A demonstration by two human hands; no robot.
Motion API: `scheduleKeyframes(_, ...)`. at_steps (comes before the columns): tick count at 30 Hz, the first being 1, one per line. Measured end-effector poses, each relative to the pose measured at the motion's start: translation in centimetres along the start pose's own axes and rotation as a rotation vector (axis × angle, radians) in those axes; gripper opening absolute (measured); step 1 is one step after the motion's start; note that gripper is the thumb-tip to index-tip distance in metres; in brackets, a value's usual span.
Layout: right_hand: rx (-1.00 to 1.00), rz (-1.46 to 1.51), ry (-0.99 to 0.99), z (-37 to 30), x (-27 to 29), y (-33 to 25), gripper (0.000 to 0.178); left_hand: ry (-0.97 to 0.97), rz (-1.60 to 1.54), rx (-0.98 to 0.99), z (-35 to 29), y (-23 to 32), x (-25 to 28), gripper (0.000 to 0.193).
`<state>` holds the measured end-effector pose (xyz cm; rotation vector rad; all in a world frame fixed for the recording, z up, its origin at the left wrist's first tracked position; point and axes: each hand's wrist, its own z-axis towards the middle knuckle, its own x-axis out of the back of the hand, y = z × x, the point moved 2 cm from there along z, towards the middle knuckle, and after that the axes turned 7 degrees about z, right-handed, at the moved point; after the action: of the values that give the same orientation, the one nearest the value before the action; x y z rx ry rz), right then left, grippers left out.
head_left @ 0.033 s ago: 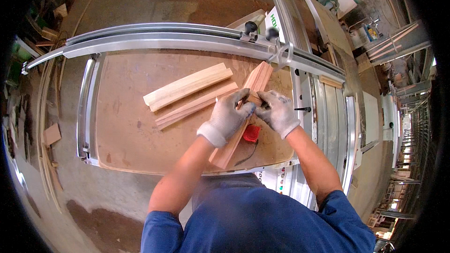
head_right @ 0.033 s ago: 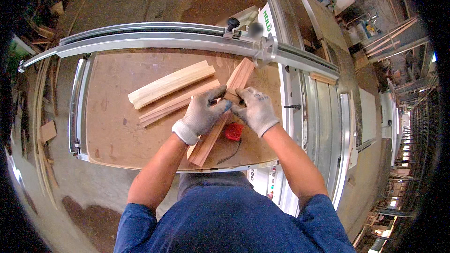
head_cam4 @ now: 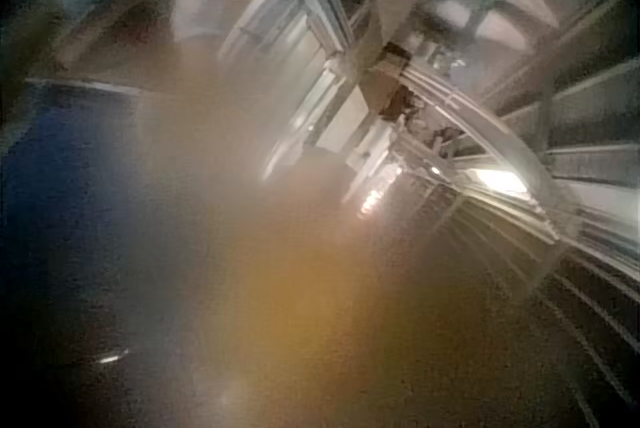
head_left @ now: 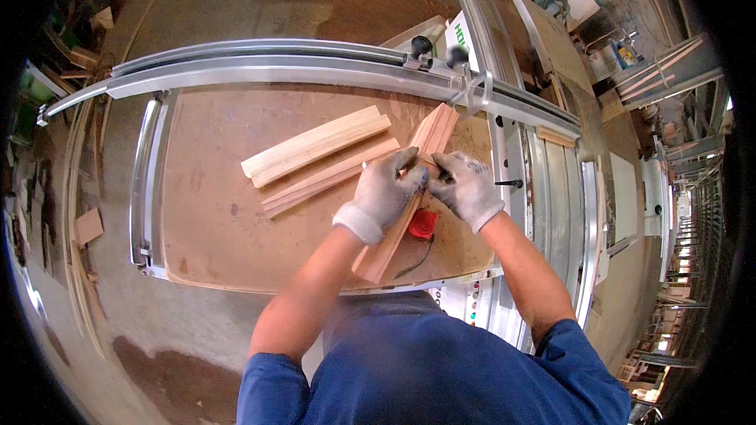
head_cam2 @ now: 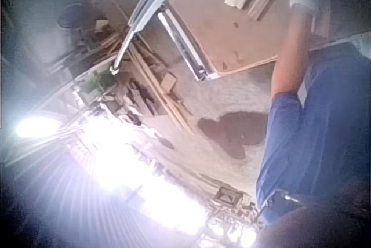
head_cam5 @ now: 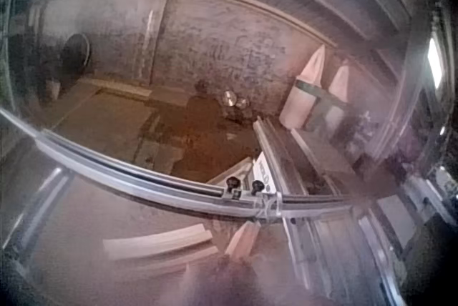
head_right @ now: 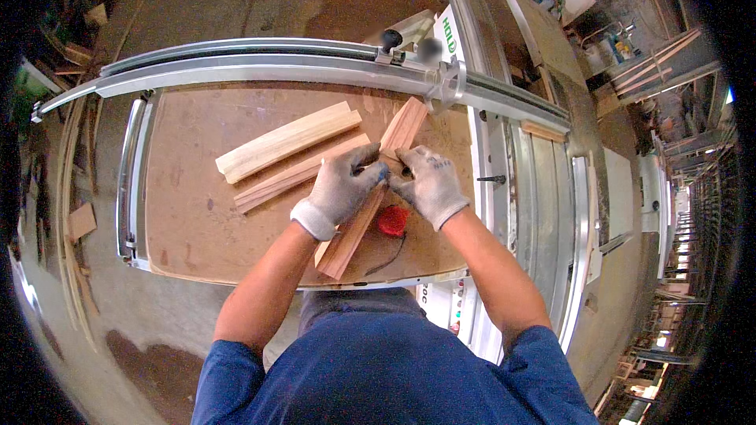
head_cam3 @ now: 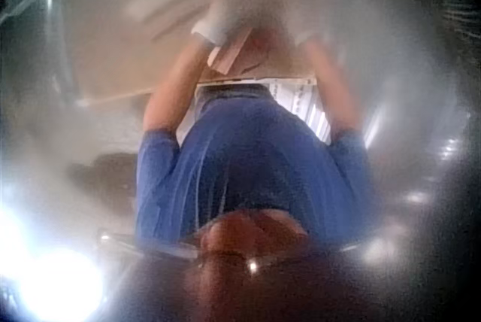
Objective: The person uses a table saw to cut small wooden blocks from longer planks. They repeatedly feed the wood through the saw, collect the cut pieces, and occasionally inspect them before continuing the cutting process.
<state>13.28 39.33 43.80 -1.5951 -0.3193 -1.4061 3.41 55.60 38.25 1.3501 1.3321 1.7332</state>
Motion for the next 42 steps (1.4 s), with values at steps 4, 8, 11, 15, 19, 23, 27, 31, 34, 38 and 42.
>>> scheduleKeyframes(4, -0.030, -0.028, -0.024, 0.3, -0.3, 0.3, 0.035, 0.046, 0.202, 0.052, 1.3, 1.6, 0.3, 0.041)
scheduleKeyframes(8, 0.015, -0.021, -0.011, 0.1, -0.1, 0.6, 0.032, -0.015, 0.339, 0.097, 2.3, 2.5, 0.3, 0.037)
scheduleKeyframes(11, 0.047, -0.024, 0.036, -0.3, -0.9, 1.5, 0.038, -0.009, 0.371, 0.161, 2.7, 3.0, 0.3, 0.040)
scheduleKeyframes(15, -0.021, 0.107, 0.103, -2.3, -2.0, 2.9, 0.062, 0.063, 0.407, 0.023, 3.0, 2.2, -0.1, 0.039)
scheduleKeyframes(19, -0.145, 0.120, 0.277, -6.7, -4.1, 3.2, 0.076, 0.058, 0.323, 0.077, 3.0, 1.6, -0.4, 0.038)
scheduleKeyframes(23, -0.426, 0.642, 0.011, -8.6, -6.7, 1.1, 0.083, 0.062, 0.334, 0.083, 2.7, 1.5, -0.2, 0.035)
scheduleKeyframes(27, -0.475, 0.933, -0.019, -7.3, -5.9, -0.2, 0.083, 0.032, 0.323, 0.100, 2.9, 1.9, 0.0, 0.036)
scheduleKeyframes(31, -0.453, 0.963, -0.002, -7.2, -6.7, -0.1, 0.085, 0.029, 0.329, 0.156, 2.9, 1.8, -0.2, 0.036)
scheduleKeyframes(34, -0.385, 0.977, -0.003, -6.8, -5.1, -0.7, 0.086, 0.031, 0.314, 0.143, 3.0, 1.3, 0.0, 0.035)
scheduleKeyframes(38, -0.363, 0.937, 0.087, -7.2, -6.0, -0.3, 0.085, 0.017, 0.332, 0.145, 2.8, 2.4, -0.2, 0.034)
scheduleKeyframes(42, -0.479, 1.119, 0.086, -7.0, -7.0, -0.5, 0.081, 0.027, 0.351, 0.149, 2.7, 2.4, -0.1, 0.034)
